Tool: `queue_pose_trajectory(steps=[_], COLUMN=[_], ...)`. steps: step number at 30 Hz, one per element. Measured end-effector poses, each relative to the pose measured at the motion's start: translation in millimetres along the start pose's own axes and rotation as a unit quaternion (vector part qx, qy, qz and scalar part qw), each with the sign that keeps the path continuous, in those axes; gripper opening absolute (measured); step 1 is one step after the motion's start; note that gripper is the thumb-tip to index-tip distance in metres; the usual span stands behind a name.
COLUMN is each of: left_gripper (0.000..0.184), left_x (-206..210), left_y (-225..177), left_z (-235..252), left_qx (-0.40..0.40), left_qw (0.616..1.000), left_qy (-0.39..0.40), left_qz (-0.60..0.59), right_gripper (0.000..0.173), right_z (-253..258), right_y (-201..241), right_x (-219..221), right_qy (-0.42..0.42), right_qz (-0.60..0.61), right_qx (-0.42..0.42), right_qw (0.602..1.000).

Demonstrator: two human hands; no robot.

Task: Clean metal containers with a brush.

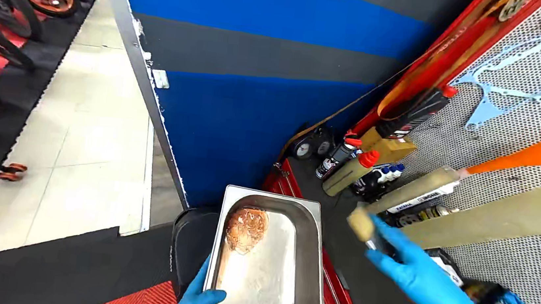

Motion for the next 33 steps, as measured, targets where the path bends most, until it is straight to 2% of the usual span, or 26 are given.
queue_pose_trajectory(steps=[3, 6, 9, 11, 14, 17, 20, 22, 24, 26, 30, 33], left_gripper=[0.099, 0.102, 0.103, 0.103, 0.104, 0.104, 0.104, 0.106, 0.108, 0.107, 0.106, 0.106], left_x=[10, 20, 25, 27, 31, 36, 39, 40, 42, 44, 47, 50], left_y=[-23, -36, -41, -42, -40, -39, -37, -34, -34, -35, -35, -35], left_z=[9, 10, 8, 7, 7, 7, 7, 8, 9, 9, 9, 6], left_qx=[0.052, 0.06, 0.062, 0.064, 0.07, 0.081, 0.08, 0.074, 0.071, 0.069, 0.062, 0.05], left_qw=[0.996, 0.993, 0.992, 0.993, 0.993, 0.992, 0.988, 0.982, 0.977, 0.975, 0.977, 0.983], left_qy=[0.032, 0.029, 0.024, 0.024, 0.019, 0.019, -0.001, -0.019, -0.038, -0.047, -0.044, -0.033], left_qz=[0.066, 0.1, 0.103, 0.097, 0.094, 0.092, 0.131, 0.17, 0.198, 0.204, 0.198, 0.172], right_gripper=[0.081, 0.088, 0.067, 0.06, 0.061, 0.061, 0.054, 0.059, 0.067, 0.062, 0.045, 0.03], right_z=[-22, -21, -16, -16, -17, -23, -27, -26, -25, -27, -23, -21], right_y=[56, 77, 80, 78, 74, 70, 73, 80, 89, 92, 68, 50], right_x=[18, 37, 45, 47, 46, 49, 46, 40, 36, 36, 43, 45], right_qy=[0.179, 0.244, 0.218, 0.194, 0.179, 0.167, 0.088, 0.054, 0.082, 0.125, 0.136, 0.055], right_qz=[-0.032, -0.136, -0.208, -0.234, -0.245, -0.244, -0.282, -0.316, -0.34, -0.354, -0.274, -0.098], right_qx=[-0.005, -0.017, -0.02, 0.002, 0.021, 0.0, 0.001, 0.007, 0.015, 0.032, 0.021, 0.025], right_qw=[0.983, 0.96, 0.953, 0.953, 0.953, 0.955, 0.955, 0.947, 0.937, 0.926, 0.952, 0.993])
Point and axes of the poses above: each hand's wrist, its own z-axis towards the middle knuckle, its own x-axis out of the palm, y = z × x, the point moved 4 cm from there along z, towards the middle knuckle, and after that the axes turned 4 degrees about -z, right-handed, at the moved point
